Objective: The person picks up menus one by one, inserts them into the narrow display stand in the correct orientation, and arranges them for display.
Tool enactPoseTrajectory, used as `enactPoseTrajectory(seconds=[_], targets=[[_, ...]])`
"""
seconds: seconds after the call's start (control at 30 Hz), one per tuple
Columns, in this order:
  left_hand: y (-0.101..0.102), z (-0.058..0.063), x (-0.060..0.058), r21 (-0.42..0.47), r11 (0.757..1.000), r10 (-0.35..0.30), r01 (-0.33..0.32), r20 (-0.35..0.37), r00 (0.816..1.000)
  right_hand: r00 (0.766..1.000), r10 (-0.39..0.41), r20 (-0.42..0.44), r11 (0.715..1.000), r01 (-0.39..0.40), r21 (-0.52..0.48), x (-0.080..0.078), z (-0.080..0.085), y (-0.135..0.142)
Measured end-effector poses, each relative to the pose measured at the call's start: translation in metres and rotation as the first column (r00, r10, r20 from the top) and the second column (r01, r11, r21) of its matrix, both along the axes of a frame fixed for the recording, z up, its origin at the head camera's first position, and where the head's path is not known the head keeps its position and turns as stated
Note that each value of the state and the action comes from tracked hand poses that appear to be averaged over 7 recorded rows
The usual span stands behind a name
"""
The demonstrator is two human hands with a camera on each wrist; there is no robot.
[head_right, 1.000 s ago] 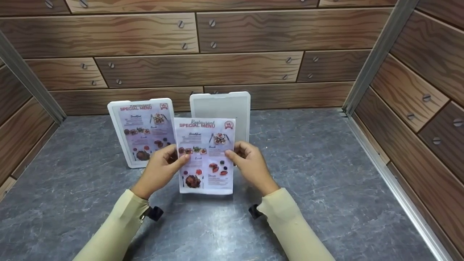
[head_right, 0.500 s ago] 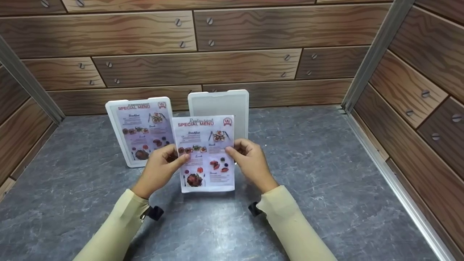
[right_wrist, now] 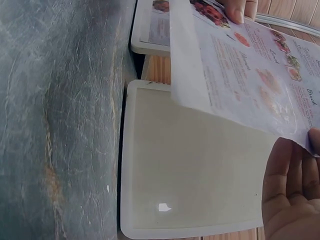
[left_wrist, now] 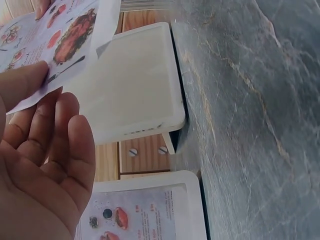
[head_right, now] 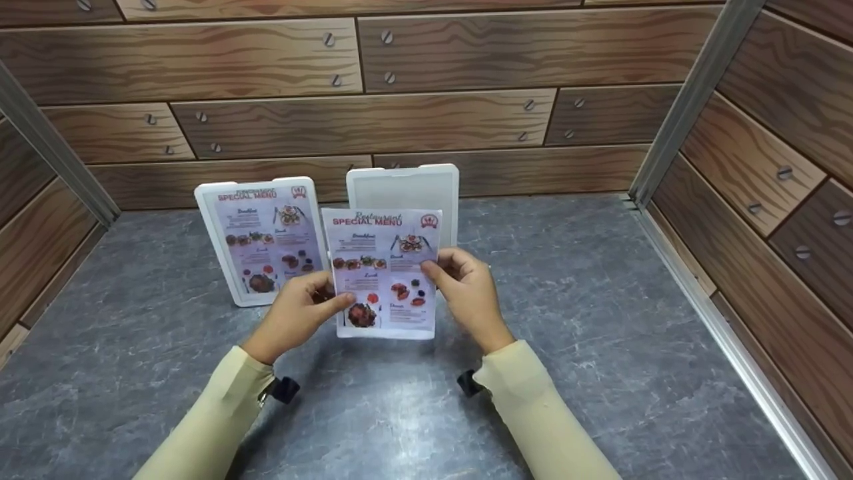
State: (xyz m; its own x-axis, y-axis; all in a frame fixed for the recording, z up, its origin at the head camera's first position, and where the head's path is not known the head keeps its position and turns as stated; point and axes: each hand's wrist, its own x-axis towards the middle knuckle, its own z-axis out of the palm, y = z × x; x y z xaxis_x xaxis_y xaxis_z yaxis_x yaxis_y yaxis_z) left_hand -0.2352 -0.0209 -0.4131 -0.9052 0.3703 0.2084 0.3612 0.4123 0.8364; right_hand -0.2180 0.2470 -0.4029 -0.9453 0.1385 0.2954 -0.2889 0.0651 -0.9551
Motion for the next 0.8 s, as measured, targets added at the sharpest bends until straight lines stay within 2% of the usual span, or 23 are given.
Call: enactPoseTrajectory(seconds=[0.17, 0.3, 0.47, 0.63, 0.8], targets=[[-0.0008, -0.0005, -0.0003, -0.043, 0.998, 0.038, -0.038, -0.021, 0.999, 1.0, 0.018, 0.002, 1.0, -0.018, 0.003, -0.0008, -0.0016, 0.0006], [-0.001, -0.0016, -0.0006, -0.054, 0.998, 0.034, -0.035, -0.018, 0.999, 1.0, 0.011, -0.002, 1.0, -0.011, 0.019, -0.0019, -0.0026, 0.0019], [-0.001, -0.0036, -0.001, -0.1, 0.994, -0.035, 0.036, 0.012, 0.999, 1.0, -0.011, -0.004, 1.0, 0.011, 0.005, -0.0012, -0.0017, 0.0037], [-0.0013, -0.0049, -0.0012, -0.156, 0.981, -0.111, 0.119, 0.057, 0.992, 0.999, -0.037, -0.014, 0.999, 0.037, 0.008, -0.0007, 0.0007, 0.0053], [-0.0027, -0.0057, -0.0011, -0.183, 0.972, -0.134, 0.146, 0.077, 0.988, 0.999, -0.041, -0.02, 0.999, 0.041, 0.002, -0.0014, 0.0014, 0.0057]])
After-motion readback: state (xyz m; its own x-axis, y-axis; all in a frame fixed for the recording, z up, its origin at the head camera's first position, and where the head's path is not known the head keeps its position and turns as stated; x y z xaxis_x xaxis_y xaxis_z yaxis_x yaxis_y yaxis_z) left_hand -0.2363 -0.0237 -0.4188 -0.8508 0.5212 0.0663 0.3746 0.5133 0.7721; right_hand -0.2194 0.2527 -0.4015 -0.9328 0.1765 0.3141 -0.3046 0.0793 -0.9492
